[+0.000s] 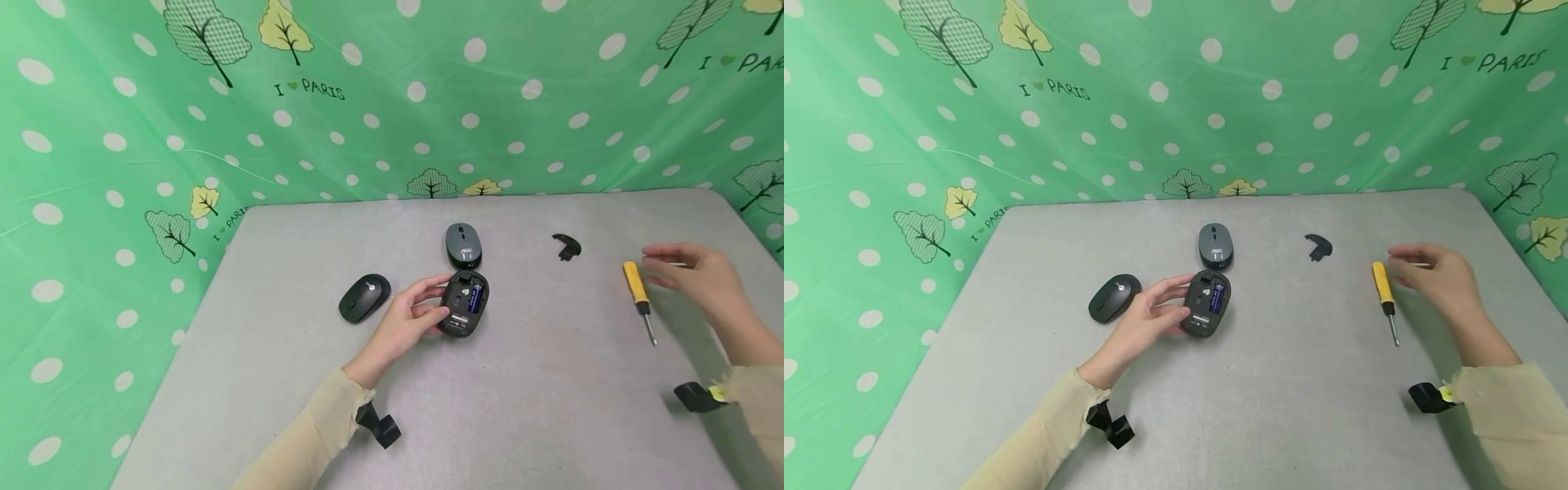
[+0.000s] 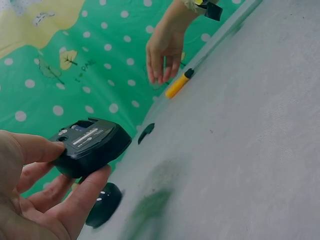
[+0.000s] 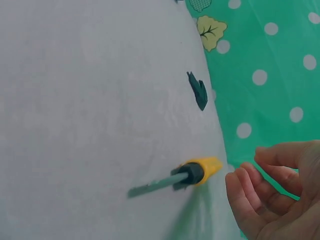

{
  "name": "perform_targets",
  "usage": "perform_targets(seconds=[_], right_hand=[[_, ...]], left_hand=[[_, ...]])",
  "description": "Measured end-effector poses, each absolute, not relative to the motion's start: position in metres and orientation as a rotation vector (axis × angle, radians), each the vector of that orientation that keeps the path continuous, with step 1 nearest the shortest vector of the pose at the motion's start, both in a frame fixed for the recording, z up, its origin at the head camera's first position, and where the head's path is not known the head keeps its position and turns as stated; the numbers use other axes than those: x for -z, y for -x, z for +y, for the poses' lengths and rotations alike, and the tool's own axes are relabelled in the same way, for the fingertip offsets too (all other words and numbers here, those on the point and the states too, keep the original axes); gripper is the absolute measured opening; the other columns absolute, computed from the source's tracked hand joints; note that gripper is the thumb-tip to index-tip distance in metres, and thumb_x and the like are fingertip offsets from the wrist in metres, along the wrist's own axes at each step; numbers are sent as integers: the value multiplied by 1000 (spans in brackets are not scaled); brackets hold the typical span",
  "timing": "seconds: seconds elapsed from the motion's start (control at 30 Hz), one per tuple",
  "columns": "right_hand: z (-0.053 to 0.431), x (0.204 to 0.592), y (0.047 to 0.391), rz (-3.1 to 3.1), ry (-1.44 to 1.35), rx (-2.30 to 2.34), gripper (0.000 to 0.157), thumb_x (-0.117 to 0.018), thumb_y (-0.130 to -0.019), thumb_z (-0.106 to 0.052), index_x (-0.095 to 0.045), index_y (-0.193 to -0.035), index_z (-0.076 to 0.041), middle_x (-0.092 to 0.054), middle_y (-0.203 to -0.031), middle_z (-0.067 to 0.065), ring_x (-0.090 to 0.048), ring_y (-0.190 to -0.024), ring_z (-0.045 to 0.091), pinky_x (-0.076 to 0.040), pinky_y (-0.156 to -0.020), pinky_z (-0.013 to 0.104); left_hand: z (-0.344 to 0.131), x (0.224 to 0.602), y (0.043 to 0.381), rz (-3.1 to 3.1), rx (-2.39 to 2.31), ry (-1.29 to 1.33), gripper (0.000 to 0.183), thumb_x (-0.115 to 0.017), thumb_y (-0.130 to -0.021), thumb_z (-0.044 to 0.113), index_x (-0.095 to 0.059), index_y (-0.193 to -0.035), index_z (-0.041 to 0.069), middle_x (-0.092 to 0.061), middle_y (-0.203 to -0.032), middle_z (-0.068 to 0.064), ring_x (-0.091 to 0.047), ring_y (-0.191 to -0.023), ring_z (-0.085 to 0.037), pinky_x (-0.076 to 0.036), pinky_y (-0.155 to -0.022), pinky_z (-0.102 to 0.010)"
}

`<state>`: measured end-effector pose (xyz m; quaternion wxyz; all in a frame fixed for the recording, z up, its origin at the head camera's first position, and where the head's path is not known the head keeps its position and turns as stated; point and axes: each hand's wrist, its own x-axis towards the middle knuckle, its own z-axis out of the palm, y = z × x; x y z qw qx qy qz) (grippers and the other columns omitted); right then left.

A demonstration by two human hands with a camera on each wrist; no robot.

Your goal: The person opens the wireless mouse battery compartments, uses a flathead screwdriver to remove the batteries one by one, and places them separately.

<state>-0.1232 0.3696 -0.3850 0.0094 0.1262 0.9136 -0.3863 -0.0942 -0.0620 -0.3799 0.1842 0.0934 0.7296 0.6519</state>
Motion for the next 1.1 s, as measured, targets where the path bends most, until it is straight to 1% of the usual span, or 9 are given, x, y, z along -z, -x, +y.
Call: perform_targets(seconds=[0.13, 0.3, 0.4, 0.53, 0.63, 0.77, 0.87, 1.0, 1.1], right_hand=[[375, 390, 119, 2858, -408, 1155, 54, -56, -101, -37, -52, -134, 5, -45, -88, -35, -53, -67, -18, -53, -58, 13], [380, 397, 117, 2824, -395, 1177, 54, -58, -100, -36, -52, -133, 6, -43, -80, -43, -53, -68, -19, -54, -58, 14], [381, 400, 116, 2816, -410, 1169, 55, -58, -100, -37, -52, -133, 6, -46, -81, -39, -54, -67, -17, -54, -58, 15], [380, 403, 116, 2820, -432, 1128, 54, -56, -101, -36, -52, -134, 7, -62, -94, -8, -56, -65, -13, -54, -56, 19], [379, 406, 116, 2810, -427, 1130, 53, -56, -101, -33, -51, -134, 9, -62, -105, 14, -57, -64, -11, -55, -56, 19], [379, 409, 116, 2784, -413, 1160, 55, -59, -99, -32, -50, -134, 10, -62, -96, 4, -58, -65, -11, -56, -57, 17], [378, 410, 116, 2784, -391, 1135, 58, -62, -98, -34, -50, -133, 11, -62, -94, 4, -57, -65, -10, -56, -56, 18], [377, 406, 116, 2818, -341, 1020, 61, -62, -97, -38, -51, -132, 11, -65, -100, 20, -59, -62, -7, -52, -54, 19], [378, 403, 116, 2831, -304, 956, 62, -62, -97, -39, -51, -132, 11, -65, -103, 26, -60, -60, -4, -49, -54, 18]], left_hand=[[-62, 380, 94, 2055, -1838, -265, 54, -62, -94, 3, -50, -145, 14, -59, -139, -18, -71, -101, -23, -63, -78, -44], [-61, 380, 94, 2053, -1835, -278, 54, -62, -94, 3, -50, -146, 14, -59, -139, -19, -71, -101, -24, -63, -77, -42], [-61, 380, 93, 2054, -1832, -279, 54, -62, -94, 3, -50, -146, 14, -59, -139, -19, -71, -100, -23, -63, -76, -40], [-61, 379, 93, 2053, -1831, -274, 54, -62, -94, 3, -50, -146, 14, -59, -138, -18, -71, -100, -22, -63, -76, -38], [-61, 378, 92, 2049, -1833, -272, 54, -62, -94, 2, -50, -146, 14, -59, -139, -19, -71, -100, -21, -63, -76, -38], [-61, 378, 92, 2046, -1835, -274, 54, -62, -94, 2, -50, -146, 14, -59, -139, -19, -71, -100, -21, -63, -75, -36], [-61, 379, 92, 2048, -1838, -271, 54, -62, -94, 3, -50, -146, 13, -59, -139, -19, -71, -100, -22, -63, -75, -35], [-61, 380, 92, 2052, -1840, -266, 54, -62, -94, 2, -50, -145, 13, -59, -139, -19, -71, -100, -23, -63, -74, -36], [-61, 380, 92, 2052, -1840, -267, 54, -62, -94, 2, -50, -146, 13, -58, -139, -19, -71, -100, -23, -63, -75, -36]])
